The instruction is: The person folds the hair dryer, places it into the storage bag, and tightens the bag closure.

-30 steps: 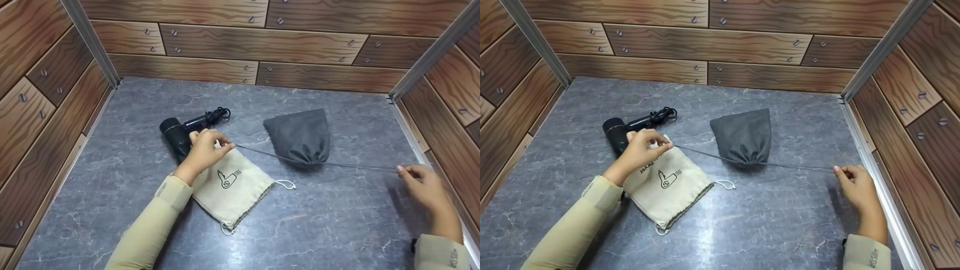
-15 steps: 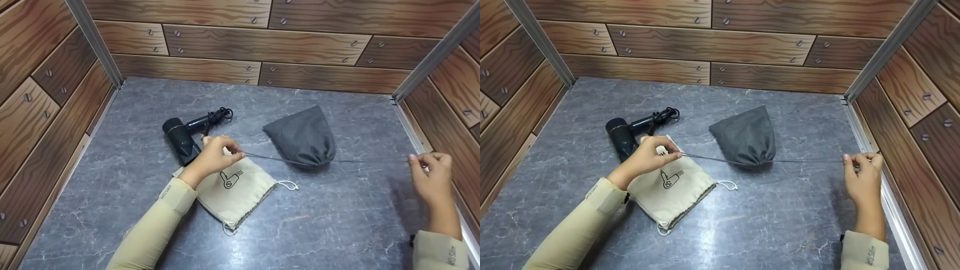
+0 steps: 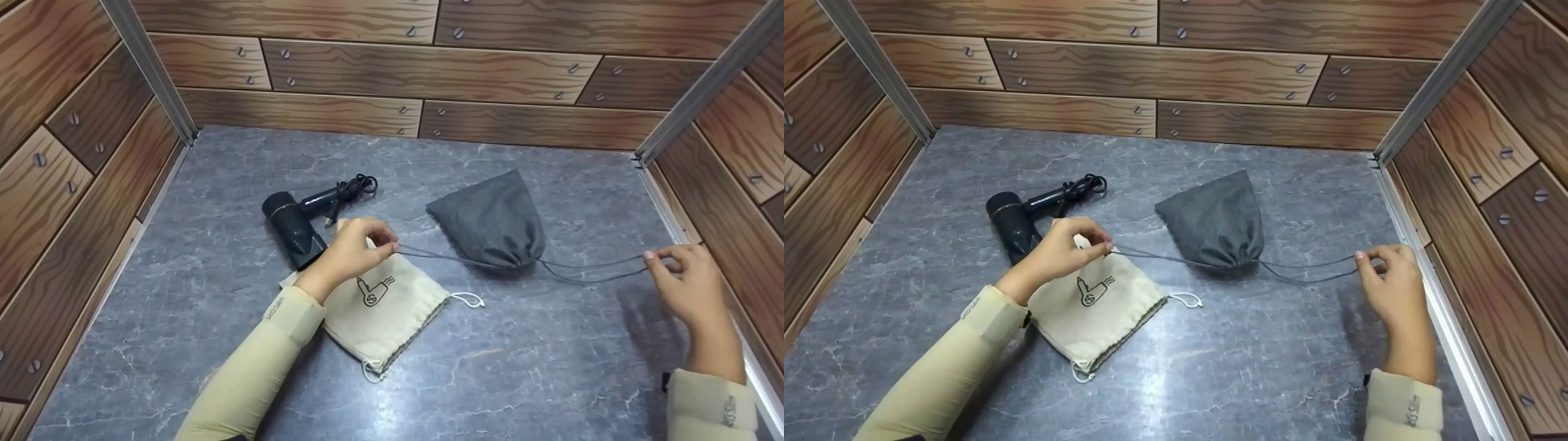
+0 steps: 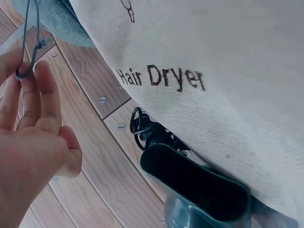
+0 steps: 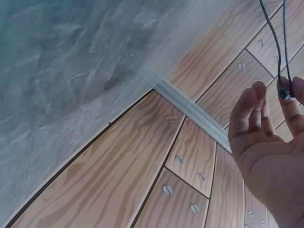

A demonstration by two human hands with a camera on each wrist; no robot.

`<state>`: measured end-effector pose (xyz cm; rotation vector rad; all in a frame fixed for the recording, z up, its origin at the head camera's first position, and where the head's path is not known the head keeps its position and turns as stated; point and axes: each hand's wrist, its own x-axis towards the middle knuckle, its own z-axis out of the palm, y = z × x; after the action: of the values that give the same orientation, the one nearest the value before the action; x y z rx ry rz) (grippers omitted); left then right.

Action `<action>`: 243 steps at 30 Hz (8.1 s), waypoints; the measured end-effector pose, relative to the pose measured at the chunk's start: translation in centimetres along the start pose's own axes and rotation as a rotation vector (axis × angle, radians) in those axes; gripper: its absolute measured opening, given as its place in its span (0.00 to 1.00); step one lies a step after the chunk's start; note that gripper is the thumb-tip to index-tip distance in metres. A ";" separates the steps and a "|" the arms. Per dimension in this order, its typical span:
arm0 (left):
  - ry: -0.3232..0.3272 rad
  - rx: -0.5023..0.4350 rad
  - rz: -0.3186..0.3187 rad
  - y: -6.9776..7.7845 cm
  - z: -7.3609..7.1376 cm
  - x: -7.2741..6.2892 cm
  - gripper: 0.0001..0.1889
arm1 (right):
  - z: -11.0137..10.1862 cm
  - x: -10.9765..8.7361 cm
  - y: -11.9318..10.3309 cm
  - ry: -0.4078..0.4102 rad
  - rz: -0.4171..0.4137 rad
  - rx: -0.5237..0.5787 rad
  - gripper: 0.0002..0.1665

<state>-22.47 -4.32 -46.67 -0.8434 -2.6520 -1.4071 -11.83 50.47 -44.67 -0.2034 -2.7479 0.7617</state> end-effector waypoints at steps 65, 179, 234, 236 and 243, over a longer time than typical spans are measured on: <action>0.446 0.196 -0.674 -6.1 -9.1 -6.9 0.42 | 5.0 6.1 -10.0 -0.222 -0.205 0.125 0.24; 0.399 -0.033 -0.762 -7.6 -7.8 -5.5 0.40 | 20.5 11.6 -29.1 -0.669 -0.189 0.393 0.25; 0.391 -0.060 -0.758 -7.4 -7.9 -4.9 0.37 | 30.3 15.8 -34.2 -0.744 0.143 0.717 0.36; 0.393 -0.066 -0.761 -7.5 -8.0 -4.9 0.37 | 30.6 15.9 -34.4 -0.743 0.151 0.733 0.36; 0.379 -0.049 -0.778 -7.6 -8.1 -5.1 0.40 | 31.4 15.8 -34.6 -0.762 0.191 0.793 0.36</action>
<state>-23.51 -16.28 -48.93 0.4978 -2.7218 -1.5290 -38.50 9.19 -48.75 0.0085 -2.7700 2.2823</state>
